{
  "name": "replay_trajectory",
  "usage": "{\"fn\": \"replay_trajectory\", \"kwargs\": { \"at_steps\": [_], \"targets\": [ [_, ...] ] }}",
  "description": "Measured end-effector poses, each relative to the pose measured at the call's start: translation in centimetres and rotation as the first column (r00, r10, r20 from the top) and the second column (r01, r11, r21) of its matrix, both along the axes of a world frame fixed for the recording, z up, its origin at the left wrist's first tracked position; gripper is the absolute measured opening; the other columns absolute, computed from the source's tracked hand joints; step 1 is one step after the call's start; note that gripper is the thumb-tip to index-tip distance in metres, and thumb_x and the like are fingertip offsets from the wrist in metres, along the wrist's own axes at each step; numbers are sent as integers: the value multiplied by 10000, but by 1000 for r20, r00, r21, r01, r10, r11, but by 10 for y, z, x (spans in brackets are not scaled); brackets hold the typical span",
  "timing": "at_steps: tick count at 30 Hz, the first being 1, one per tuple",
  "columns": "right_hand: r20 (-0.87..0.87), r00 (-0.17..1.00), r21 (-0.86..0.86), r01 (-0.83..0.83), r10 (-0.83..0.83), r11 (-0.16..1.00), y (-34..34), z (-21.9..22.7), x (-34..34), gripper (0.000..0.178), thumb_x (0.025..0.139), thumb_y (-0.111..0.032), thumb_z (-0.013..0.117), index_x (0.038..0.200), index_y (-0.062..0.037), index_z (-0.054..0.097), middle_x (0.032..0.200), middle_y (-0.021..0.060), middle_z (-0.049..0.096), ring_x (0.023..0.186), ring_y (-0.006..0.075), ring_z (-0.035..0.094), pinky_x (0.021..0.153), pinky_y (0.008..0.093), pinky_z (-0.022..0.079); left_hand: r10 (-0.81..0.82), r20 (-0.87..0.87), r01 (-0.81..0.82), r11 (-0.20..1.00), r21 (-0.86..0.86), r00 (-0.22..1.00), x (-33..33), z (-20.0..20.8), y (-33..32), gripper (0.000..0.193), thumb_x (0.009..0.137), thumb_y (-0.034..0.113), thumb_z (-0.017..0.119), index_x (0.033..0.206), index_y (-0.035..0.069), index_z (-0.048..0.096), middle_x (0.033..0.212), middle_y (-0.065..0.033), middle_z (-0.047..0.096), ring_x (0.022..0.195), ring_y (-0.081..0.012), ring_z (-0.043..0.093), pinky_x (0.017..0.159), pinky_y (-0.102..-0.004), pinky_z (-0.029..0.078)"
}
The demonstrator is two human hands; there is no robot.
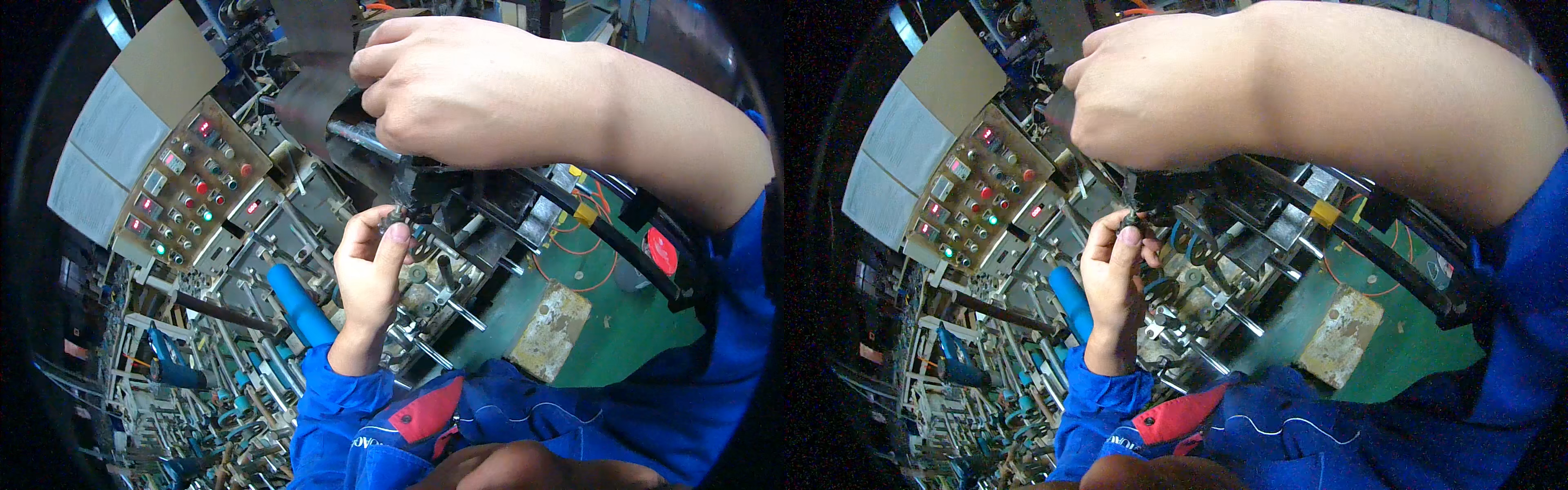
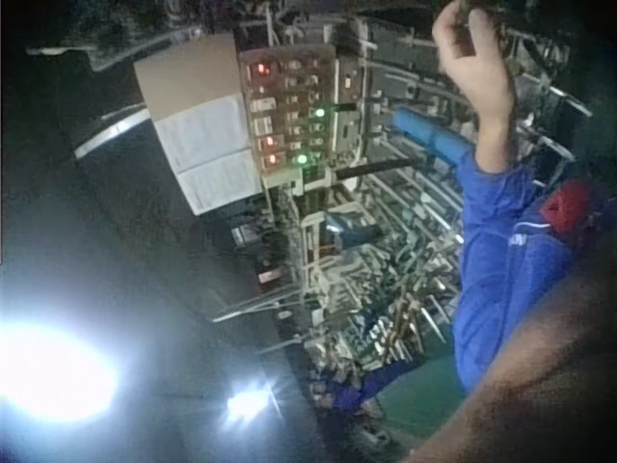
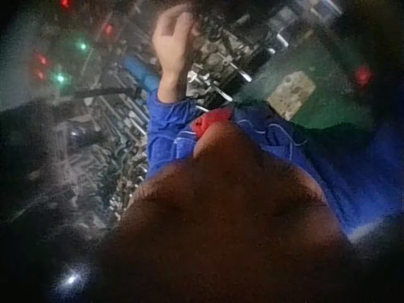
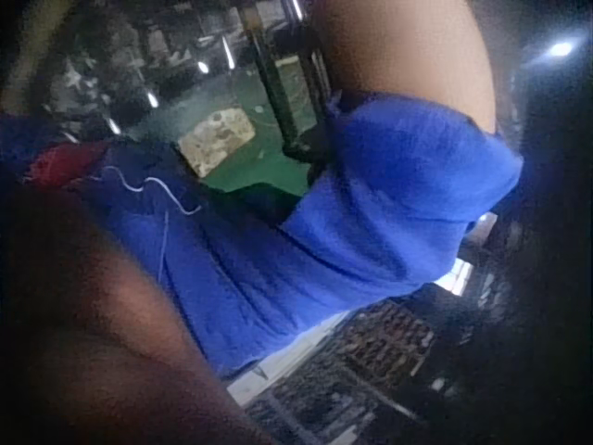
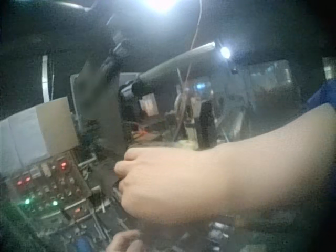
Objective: The person folds a large sheet of light-colored material, then walks to a machine and uses a small metal tool to adjust components on the machine's rollers and guides. The person repeatedly inserts and removes the tool while making small adjustments.
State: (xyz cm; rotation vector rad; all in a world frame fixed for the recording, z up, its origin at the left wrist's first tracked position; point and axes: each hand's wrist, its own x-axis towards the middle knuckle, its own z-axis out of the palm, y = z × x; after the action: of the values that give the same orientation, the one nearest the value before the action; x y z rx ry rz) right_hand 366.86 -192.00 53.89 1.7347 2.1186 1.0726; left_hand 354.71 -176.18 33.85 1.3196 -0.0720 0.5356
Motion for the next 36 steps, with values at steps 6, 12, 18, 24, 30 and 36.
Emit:
{"fn": "replay_trajectory", "kwargs": {
  "at_steps": [6,12,18,24,30,36],
  "targets": [
    [53,998,12,32,-33,999,0,-1,0,105,748,-172,706,755,-88,769,848,22,731,991,202,657,978,323,502,65,-3,-65,998,10,998,1,-1,-5,394,915,48,786,1258,3,599,1042,-38,683,891,-96,634,807,-253,533],
    [54,998,14,44,-45,999,0,-1,1,101,750,-167,700,753,-91,766,850,21,728,986,205,653,986,329,498,169,24,-171,976,132,985,0,0,-8,325,914,43,791,1206,-15,662,1057,-26,682,900,-82,620,800,-234,514],
    [-30,998,-56,54,-56,997,-1,7,-4,89,772,-162,674,733,-90,711,863,28,691,1049,225,633,1043,355,469,166,111,-184,965,186,980,0,7,5,290,983,110,717,1239,-16,670,1082,-37,660,926,-80,607,779,-232,511],
    [-14,998,45,65,-65,997,2,14,-10,105,812,-151,651,758,-72,693,926,62,698,1145,247,615,1092,386,443,21,697,-689,182,702,716,42,59,57,451,827,13,771,1268,33,684,1280,-173,692,1183,-367,671,1011,-426,542],
    [77,993,-165,99,-87,981,-10,45,-11,127,839,-186,688,829,-64,723,864,41,702,942,219,614,873,346,474,-142,719,-717,76,693,680,64,85,66,344,805,22,706,1147,50,725,1145,-139,745,1083,-306,726,970,-428,588],
    [114,992,-74,68,-59,995,-3,44,-13,125,859,-169,682,876,-62,744,917,56,719,981,215,628,923,344,474,-155,743,-748,40,663,651,69,83,66,336,808,21,698,1142,46,724,1108,-135,742,1062,-307,726,986,-426,583]
  ]
}}
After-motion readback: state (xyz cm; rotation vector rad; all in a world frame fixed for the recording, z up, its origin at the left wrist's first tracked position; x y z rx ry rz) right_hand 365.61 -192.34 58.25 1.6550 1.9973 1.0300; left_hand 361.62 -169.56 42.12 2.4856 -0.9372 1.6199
